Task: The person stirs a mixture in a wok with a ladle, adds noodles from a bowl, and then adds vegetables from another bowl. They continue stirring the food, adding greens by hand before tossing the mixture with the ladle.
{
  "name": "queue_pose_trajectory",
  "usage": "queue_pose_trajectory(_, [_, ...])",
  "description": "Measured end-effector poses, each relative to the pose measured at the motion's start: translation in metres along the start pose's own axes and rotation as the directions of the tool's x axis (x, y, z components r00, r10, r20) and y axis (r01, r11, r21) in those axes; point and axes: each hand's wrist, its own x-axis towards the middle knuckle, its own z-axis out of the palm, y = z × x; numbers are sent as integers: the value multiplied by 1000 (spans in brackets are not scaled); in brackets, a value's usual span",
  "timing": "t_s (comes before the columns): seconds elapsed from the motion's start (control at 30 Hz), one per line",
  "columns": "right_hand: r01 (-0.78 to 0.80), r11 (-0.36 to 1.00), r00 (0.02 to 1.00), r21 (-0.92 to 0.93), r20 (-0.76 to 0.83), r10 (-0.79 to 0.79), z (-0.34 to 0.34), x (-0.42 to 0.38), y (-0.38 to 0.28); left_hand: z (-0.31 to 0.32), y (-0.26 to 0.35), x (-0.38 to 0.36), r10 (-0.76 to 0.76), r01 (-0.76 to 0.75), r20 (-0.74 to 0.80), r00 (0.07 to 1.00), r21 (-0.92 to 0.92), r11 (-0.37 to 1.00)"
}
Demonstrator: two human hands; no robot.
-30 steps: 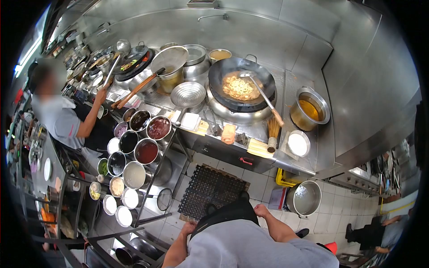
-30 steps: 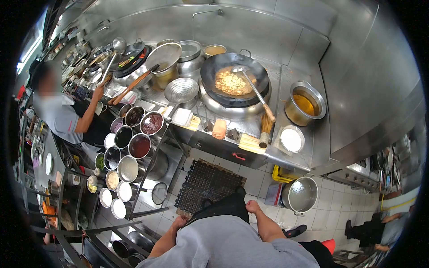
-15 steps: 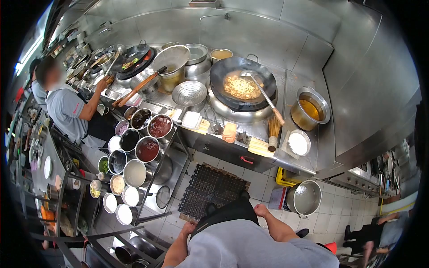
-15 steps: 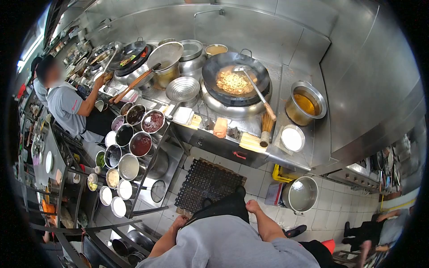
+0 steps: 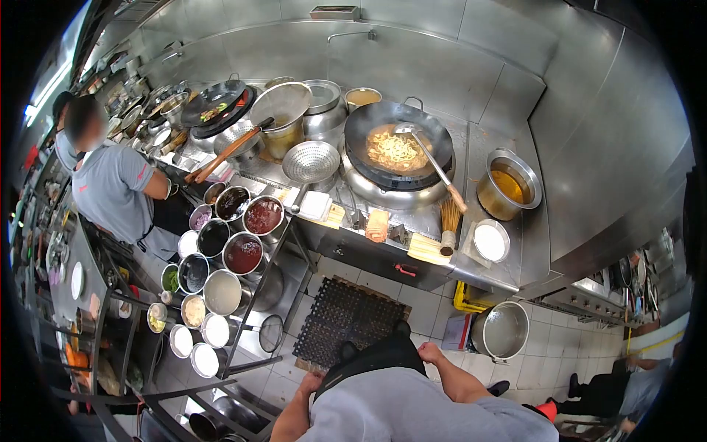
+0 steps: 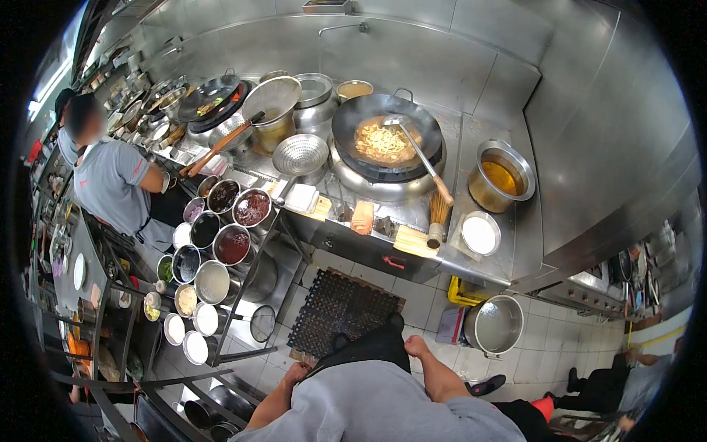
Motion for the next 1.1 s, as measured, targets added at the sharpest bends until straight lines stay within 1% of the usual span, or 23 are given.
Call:
queue_pose_trajectory(0.07, [-3, 1000, 1000, -6, -8, 3, 1, 2, 1, 0, -1, 1, -23, 23, 16, 1000, -13, 1000])
queue_pose_trajectory(0.13, [9, 1000, 1000, 2, -8, -9, 2, 2, 3, 0, -3, 3, 24, -24, 0, 1000, 16, 1000])
queue_pose_trajectory(0.17, [7, 1000, 1000, 3, -7, -7, 2, 2, 4, 1, -4, 4, 22, -22, 3, 1000, 17, 1000])
queue_pose_trajectory(0.23, [43, 999, 999, 6, -20, -43, 0, 0, 1, 1, -5, 3, 46, -46, -22, 999, -18, 999])
queue_pose_trajectory(0.33, [3, 1000, 1000, -13, -24, -3, -1, -2, -2, -4, 3, -1, 13, -14, -10, 1000, -7, 1000])
queue_pose_trajectory(0.53, [-19, 1000, 999, 4, -39, 19, -1, -2, -2, -7, 8, 1, -2, 2, 1, 1000, 19, 1000])
queue_pose_trajectory(0.67, [-24, 1000, 1000, 9, -18, 24, 0, 2, 2, -4, 5, 6, 15, -15, -20, 1000, 20, 1000])
queue_pose_trajectory(0.73, [-7, 1000, 1000, -4, -22, 7, 1, 3, 4, -6, 10, 2, -20, 20, -26, 999, 29, 999])
queue_pose_trajectory(0.83, [19, 1000, 999, -18, -50, -19, 1, 4, 5, -7, 11, 0, 18, -17, -32, 999, 39, 999])
queue_pose_trajectory(0.93, [-17, 1000, 1000, -4, -21, 17, -1, 3, 2, -8, 11, -1, 12, -12, -34, 999, 9, 1000])
queue_pose_trajectory(1.1, [8, 1000, 1000, -12, -24, -9, -4, 1, 0, -11, 18, -6, 20, -20, -29, 999, 11, 1000])
